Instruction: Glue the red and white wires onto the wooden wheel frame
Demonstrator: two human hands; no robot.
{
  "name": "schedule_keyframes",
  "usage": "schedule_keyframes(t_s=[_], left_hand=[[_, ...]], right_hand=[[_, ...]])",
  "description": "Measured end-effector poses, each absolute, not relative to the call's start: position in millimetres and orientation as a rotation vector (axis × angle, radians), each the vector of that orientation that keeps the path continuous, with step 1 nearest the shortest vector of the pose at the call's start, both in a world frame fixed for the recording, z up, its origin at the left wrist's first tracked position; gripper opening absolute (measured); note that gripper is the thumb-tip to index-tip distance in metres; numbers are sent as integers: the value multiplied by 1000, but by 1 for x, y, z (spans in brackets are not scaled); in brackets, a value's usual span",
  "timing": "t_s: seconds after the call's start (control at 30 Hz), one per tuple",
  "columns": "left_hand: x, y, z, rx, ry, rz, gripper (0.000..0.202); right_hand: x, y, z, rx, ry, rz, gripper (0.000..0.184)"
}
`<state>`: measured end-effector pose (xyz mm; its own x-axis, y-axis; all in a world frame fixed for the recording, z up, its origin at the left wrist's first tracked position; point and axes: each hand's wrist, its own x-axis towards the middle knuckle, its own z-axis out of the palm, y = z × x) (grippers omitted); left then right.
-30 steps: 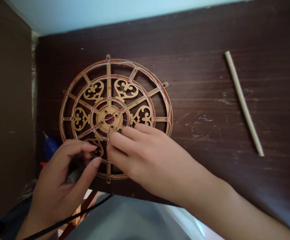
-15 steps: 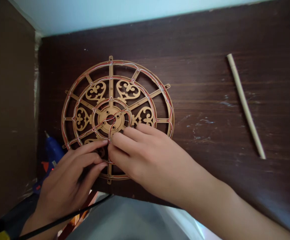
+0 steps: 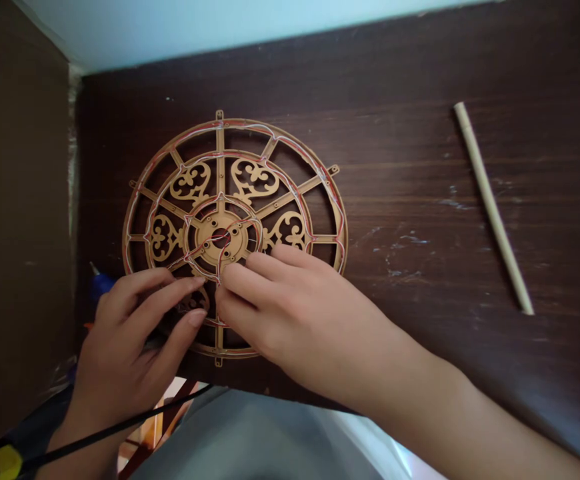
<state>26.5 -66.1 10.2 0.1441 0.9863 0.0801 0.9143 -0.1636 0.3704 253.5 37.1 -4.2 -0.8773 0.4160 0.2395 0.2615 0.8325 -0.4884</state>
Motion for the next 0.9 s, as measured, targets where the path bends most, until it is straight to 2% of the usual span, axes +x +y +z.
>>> schedule_keyframes(t_s=[0.2, 0.4, 0.9], left_hand=[[28, -65, 9, 2183, 1787, 412, 30], [27, -64, 7, 2229, 1759, 445, 26], [27, -67, 6, 2194, 1779, 456, 30]], right_hand=[[253, 37, -3, -502, -2679, 660, 45], [253, 37, -3, -503, -2674, 665, 46], [252, 38, -4, -511, -2662, 674, 48]])
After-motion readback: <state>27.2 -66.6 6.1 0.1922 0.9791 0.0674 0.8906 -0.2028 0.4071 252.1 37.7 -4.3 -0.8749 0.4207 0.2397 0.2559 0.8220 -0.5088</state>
